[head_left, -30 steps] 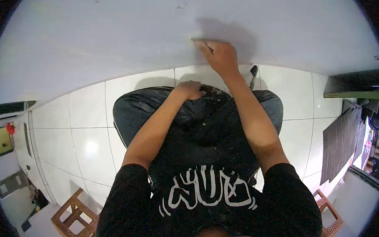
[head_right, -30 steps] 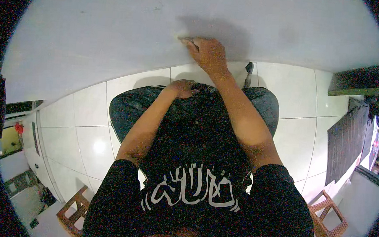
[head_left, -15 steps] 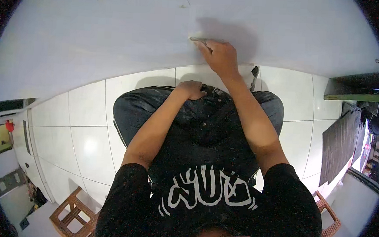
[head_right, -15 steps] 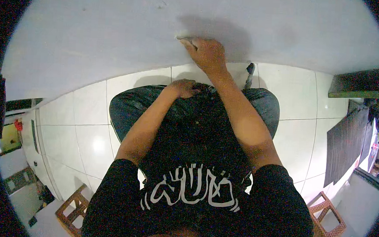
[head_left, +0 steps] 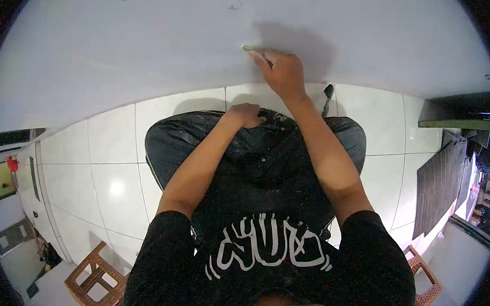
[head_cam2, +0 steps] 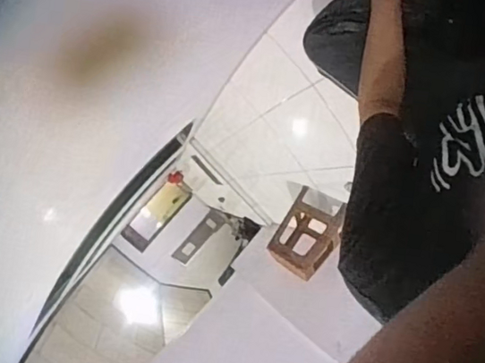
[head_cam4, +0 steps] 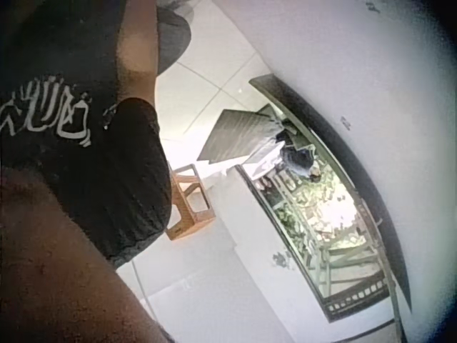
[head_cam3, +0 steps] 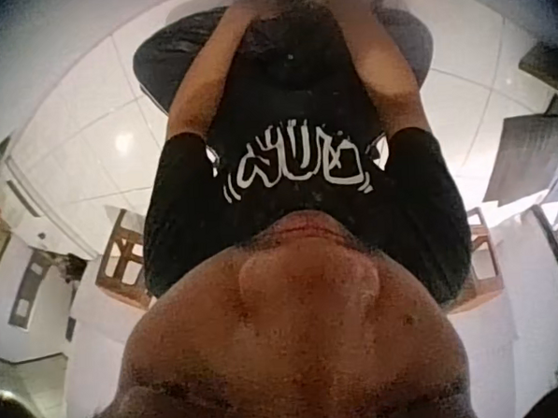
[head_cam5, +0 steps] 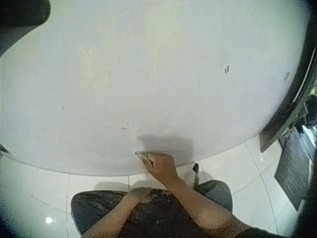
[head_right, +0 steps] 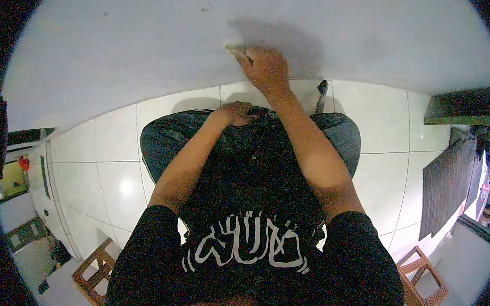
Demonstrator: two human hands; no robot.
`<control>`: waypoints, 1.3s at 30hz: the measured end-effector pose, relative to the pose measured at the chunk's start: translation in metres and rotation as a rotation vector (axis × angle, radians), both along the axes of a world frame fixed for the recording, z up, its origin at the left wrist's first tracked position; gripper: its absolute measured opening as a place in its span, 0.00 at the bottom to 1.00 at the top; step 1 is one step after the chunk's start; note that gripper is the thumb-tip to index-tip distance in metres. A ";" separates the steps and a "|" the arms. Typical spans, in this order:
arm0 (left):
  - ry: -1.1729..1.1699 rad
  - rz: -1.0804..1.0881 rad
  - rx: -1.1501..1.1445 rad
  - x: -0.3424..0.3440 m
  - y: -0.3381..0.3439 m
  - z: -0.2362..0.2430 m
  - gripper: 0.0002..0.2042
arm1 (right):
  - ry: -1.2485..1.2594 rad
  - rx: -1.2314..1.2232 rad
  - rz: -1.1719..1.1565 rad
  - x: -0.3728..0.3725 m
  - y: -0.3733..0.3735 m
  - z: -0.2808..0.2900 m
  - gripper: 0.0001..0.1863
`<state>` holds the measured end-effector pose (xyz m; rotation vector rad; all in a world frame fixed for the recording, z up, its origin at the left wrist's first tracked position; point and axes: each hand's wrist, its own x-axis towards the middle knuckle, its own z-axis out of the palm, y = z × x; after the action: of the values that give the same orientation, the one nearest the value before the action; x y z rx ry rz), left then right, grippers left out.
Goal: The person patches a hole in a wall by applying a white filler compound using a small scraping tool.
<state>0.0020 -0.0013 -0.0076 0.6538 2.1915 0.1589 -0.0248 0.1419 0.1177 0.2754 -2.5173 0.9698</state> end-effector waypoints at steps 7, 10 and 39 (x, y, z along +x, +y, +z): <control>0.016 0.047 -0.013 0.003 0.002 0.010 0.30 | 0.020 0.143 0.038 -0.001 0.001 -0.008 0.28; 0.028 0.040 0.004 0.002 0.004 0.010 0.30 | 0.014 -0.026 0.005 0.000 0.002 -0.005 0.28; 0.047 0.041 0.027 0.003 -0.001 0.000 0.29 | 0.100 0.097 0.025 -0.001 0.001 -0.013 0.27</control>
<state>0.0050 -0.0019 -0.0074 0.6334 2.2526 0.1969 -0.0254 0.1432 0.1048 0.3758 -2.4777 0.8238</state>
